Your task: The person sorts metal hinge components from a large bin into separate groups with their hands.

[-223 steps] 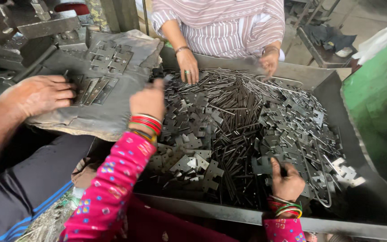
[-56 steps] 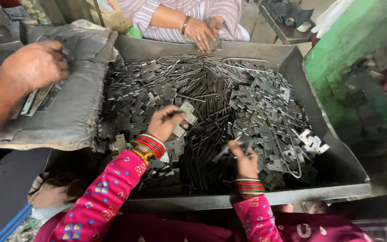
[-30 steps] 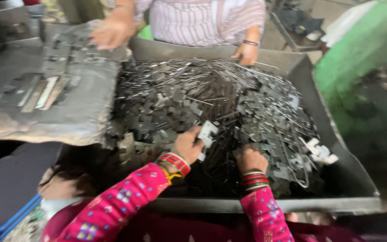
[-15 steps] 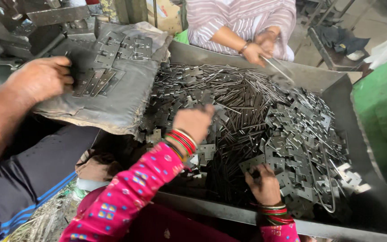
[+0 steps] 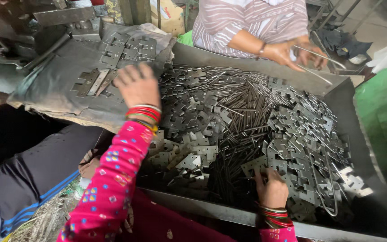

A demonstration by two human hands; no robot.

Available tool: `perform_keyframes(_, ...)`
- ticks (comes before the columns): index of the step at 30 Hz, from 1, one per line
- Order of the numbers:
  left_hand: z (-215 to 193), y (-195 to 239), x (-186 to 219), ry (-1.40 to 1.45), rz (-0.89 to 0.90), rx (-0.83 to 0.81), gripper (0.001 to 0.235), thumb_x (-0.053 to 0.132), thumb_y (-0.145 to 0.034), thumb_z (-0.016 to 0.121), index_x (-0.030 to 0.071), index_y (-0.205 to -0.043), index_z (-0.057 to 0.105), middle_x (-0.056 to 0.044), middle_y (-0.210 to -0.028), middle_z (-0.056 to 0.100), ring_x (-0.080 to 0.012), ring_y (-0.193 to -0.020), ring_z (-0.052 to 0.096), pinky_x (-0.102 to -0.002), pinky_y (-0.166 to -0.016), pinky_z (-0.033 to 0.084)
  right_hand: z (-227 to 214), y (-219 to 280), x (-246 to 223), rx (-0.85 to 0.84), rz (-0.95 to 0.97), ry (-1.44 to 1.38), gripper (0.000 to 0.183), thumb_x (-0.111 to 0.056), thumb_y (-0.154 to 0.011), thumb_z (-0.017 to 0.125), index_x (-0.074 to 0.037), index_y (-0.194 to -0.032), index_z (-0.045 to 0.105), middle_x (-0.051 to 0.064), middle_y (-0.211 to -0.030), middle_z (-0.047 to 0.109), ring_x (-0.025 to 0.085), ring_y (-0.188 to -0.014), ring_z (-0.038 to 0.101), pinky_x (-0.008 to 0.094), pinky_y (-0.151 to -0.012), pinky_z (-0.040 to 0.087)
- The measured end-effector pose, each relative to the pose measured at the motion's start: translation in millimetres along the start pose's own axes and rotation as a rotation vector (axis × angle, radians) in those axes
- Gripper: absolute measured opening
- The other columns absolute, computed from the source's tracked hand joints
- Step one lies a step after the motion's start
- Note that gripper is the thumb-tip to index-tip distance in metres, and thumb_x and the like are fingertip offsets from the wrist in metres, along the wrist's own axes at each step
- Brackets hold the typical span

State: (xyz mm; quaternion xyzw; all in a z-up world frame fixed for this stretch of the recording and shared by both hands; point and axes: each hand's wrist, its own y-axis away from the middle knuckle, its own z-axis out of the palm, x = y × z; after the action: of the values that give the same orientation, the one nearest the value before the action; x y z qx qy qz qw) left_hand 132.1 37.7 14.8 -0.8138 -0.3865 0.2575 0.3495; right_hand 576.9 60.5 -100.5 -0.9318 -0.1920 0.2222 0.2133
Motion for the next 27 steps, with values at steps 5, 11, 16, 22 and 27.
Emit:
perform_keyframes(5,-88,45,66,0.54,0.399,-0.699,0.028,0.021,-0.098,0.055,0.011,-0.124,0.062,-0.011,-0.095,0.077,-0.0334,-0.094,0.075,-0.052,-0.086,0.055,6,-2,31,0.198,0.202,-0.767,0.02,-0.024,-0.105,0.075,-0.006,-0.104,0.066,0.009,-0.094,0.068,0.019,-0.085,0.064,0.032,-0.078,0.054)
perform_keyframes(11,-67,137,113,0.599,0.628,-0.782,0.013,0.02,-0.094,0.064,0.017,-0.096,0.077,-0.008,-0.096,0.078,-0.0262,-0.091,0.076,-0.042,-0.073,0.058,-16,-10,90,0.168,0.958,-1.532,0.041,-0.044,-0.096,0.067,-0.006,-0.113,0.061,0.01,-0.098,0.066,0.025,-0.085,0.066,0.043,-0.074,0.058)
perform_keyframes(16,-41,174,134,0.466,0.765,-0.686,0.017,0.018,-0.089,0.065,0.016,-0.102,0.075,-0.007,-0.102,0.075,-0.0287,-0.099,0.072,-0.049,-0.077,0.055,-26,-4,109,0.167,0.776,-2.275,0.086,-0.067,-0.095,0.073,0.013,-0.124,0.059,0.023,-0.102,0.068,0.031,-0.085,0.065,0.04,-0.072,0.055)
perform_keyframes(22,-22,195,151,0.464,0.785,-0.511,0.039,0.026,-0.076,0.07,0.011,-0.112,0.07,-0.011,-0.099,0.072,-0.0341,-0.105,0.063,-0.056,-0.086,0.047,-26,-10,62,-0.167,0.794,-1.911,0.058,-0.033,-0.092,0.067,0.012,-0.127,0.056,0.023,-0.115,0.068,0.029,-0.098,0.066,0.035,-0.087,0.059)
perform_keyframes(27,-3,178,146,0.587,0.724,-0.647,0.027,0.017,-0.083,0.072,0.01,-0.11,0.072,-0.011,-0.095,0.076,-0.0314,-0.1,0.07,-0.053,-0.092,0.05,17,-7,2,-0.528,0.561,-1.08,0.031,-0.03,-0.095,0.065,-0.001,-0.105,0.072,0.019,-0.082,0.072,0.026,-0.064,0.069,0.039,-0.059,0.056)
